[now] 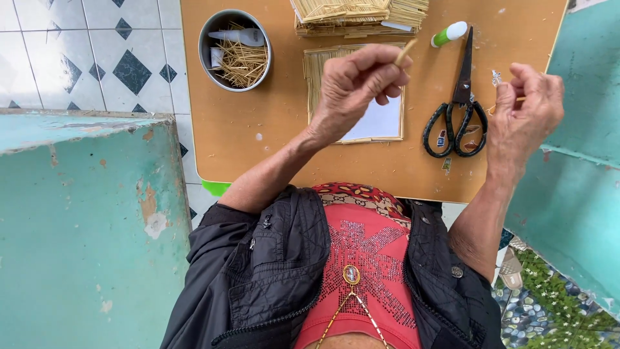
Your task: The person selects thin bamboo sticks from a metal container, aligns them in pairs, and smooths the edges using a pink sanding block. They then use scissors to trim the ends of the sticks to a uniform length.
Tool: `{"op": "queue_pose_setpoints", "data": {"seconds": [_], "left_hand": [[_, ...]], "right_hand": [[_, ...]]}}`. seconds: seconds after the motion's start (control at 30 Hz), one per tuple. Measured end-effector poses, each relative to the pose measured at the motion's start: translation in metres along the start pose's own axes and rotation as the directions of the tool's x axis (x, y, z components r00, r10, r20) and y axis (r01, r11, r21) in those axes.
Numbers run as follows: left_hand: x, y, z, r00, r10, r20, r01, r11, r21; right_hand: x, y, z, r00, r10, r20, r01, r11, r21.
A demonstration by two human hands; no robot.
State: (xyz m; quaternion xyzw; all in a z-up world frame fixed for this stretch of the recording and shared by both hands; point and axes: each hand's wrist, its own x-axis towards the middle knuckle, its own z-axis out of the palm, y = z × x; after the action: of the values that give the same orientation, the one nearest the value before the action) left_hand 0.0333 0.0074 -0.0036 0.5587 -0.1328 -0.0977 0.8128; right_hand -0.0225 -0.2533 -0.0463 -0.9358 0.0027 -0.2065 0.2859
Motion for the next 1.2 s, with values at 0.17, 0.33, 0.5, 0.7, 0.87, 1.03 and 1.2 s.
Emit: {"op": "queue_pose_setpoints", "data": {"seconds": [0.17,0.33,0.5,0.7,0.87,1.03,1.2], "left_hand": [[0.009,0.009,-0.014,0.999,0.037,-0.033,-0.039,0.998,-0.055],[0.012,0.029,-0.026,0.986,0.125,-0.108,-0.134,0.988,-0.077],[0.010,0.039,-0.023,0.992,0.057,-0.115,-0.063,0.997,-0.047],[0.009,0.044,-0.025,0.987,0.100,-0.125,-0.109,0.992,-0.070],[0.000,0.057,-0.032,0.967,0.131,-0.217,-0.133,0.991,0.008],[-0.011,0.056,-0.037,0.956,0.120,-0.269,-0.123,0.992,0.006],[-0.021,0.038,-0.031,0.978,0.091,-0.186,-0.095,0.995,-0.013]], "right_hand": [[-0.003,0.018,0.011,0.999,-0.017,0.041,0.034,0.895,-0.446],[-0.011,0.021,0.004,0.996,0.081,0.029,-0.062,0.914,-0.400],[-0.017,0.029,-0.011,0.994,-0.040,-0.103,0.018,0.979,-0.204],[-0.024,0.042,-0.009,1.000,-0.007,-0.019,0.002,0.970,-0.244],[-0.039,0.033,-0.015,0.986,0.110,0.126,-0.060,0.936,-0.346],[-0.049,0.019,-0.018,0.989,0.096,0.114,-0.036,0.899,-0.437],[-0.059,0.044,-0.018,0.944,0.286,0.166,-0.203,0.897,-0.393]]}}
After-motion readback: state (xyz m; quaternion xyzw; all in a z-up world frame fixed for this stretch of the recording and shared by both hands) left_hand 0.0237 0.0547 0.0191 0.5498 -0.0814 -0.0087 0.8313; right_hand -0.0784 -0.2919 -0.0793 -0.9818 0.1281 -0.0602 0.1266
